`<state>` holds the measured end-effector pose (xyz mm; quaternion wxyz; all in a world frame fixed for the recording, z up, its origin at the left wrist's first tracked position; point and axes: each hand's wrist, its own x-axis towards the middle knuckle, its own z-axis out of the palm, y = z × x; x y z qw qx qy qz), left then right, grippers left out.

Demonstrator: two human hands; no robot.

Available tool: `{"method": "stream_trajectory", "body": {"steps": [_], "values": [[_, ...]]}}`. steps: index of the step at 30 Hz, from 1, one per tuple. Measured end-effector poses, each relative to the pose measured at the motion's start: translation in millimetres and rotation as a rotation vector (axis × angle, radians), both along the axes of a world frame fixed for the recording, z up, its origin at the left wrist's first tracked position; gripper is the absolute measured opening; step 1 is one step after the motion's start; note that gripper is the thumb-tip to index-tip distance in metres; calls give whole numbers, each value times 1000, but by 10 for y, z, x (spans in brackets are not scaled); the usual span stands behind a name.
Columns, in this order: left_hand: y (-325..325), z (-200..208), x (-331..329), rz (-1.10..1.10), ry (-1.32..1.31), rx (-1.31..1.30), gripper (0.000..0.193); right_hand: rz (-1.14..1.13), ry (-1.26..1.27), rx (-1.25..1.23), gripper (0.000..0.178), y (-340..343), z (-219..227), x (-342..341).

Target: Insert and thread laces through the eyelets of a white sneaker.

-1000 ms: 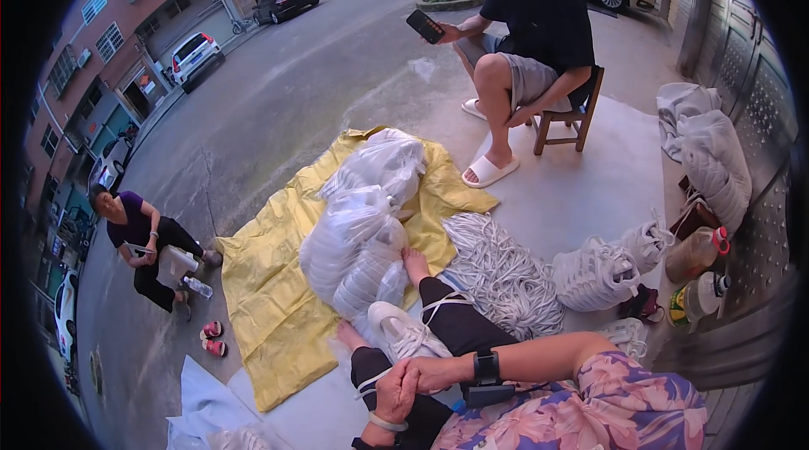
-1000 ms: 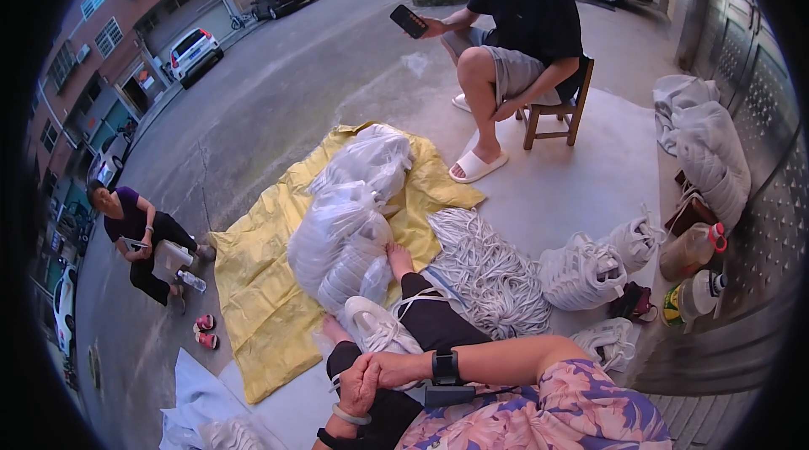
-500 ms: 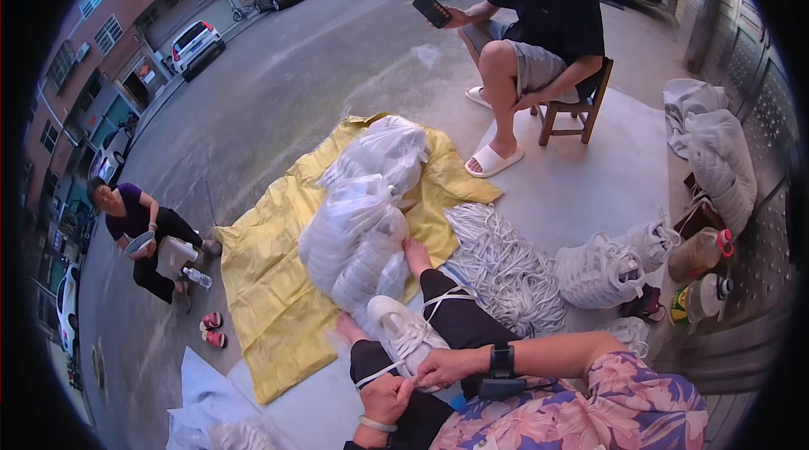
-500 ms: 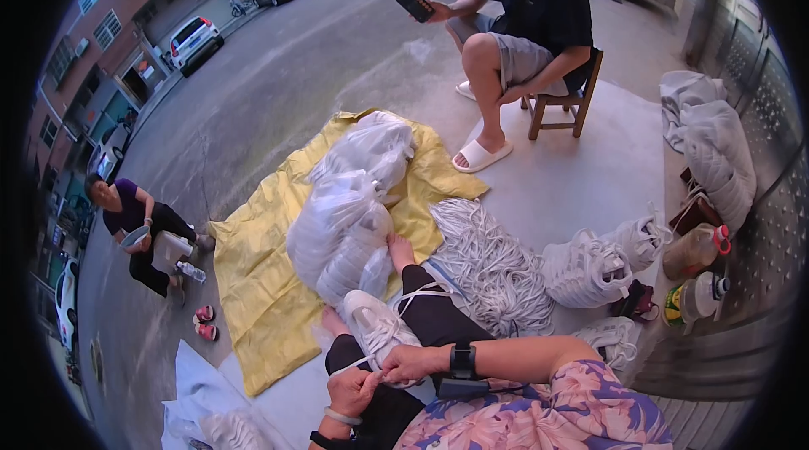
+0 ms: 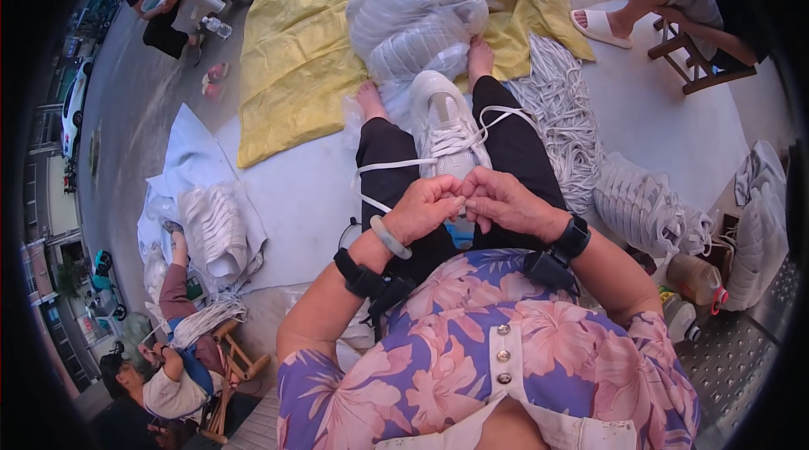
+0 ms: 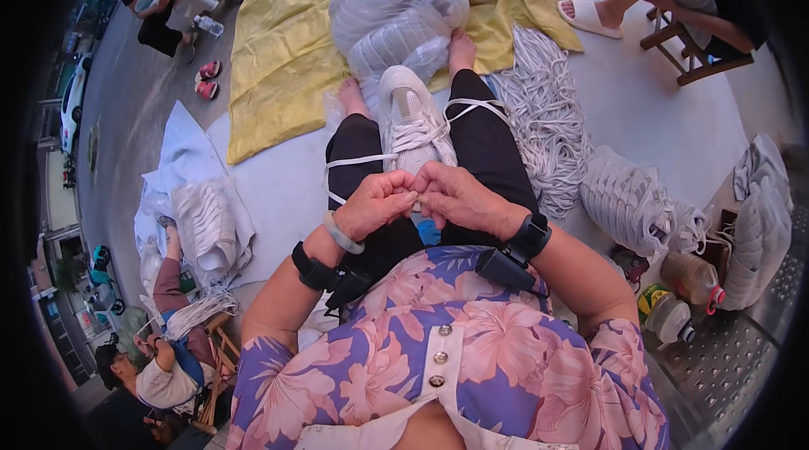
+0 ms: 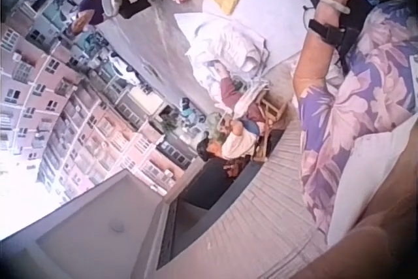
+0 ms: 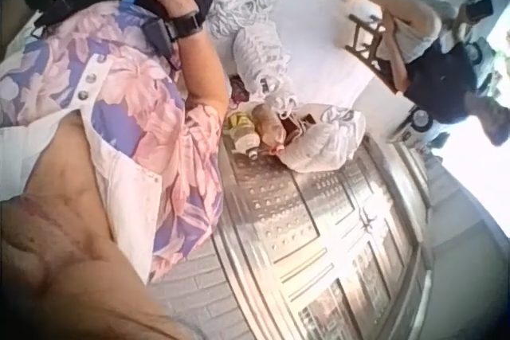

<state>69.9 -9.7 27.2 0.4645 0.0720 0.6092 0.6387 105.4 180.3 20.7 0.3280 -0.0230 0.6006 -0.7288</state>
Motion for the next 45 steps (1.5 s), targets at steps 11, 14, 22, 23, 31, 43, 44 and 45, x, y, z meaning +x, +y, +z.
{"method": "stream_trajectory", "body": {"steps": [11, 14, 22, 23, 31, 43, 44, 45], "values": [[-92, -298, 72, -27, 353, -125, 10, 23, 103, 125, 8, -74, -52, -96], [-38, -170, -21, -32, 261, -161, 10, 48, 181, 184, 10, -34, -19, -173], [51, -219, 16, 97, 549, -300, 8, 22, 561, 465, 16, 33, -98, -238], [74, -230, -10, 108, 919, -466, 6, -106, 683, 555, 16, 44, -175, -256], [158, -309, -61, 39, 1299, -763, 4, -209, 959, 784, 18, 39, -385, -230], [180, -590, -52, 147, 1286, -739, 8, -254, 920, 787, 24, 25, -481, -240], [184, -597, -73, 149, 1261, -709, 7, -263, 922, 778, 26, 24, -494, -239], [185, -602, -89, 152, 1236, -679, 7, -270, 924, 770, 27, 22, -502, -238]]}}
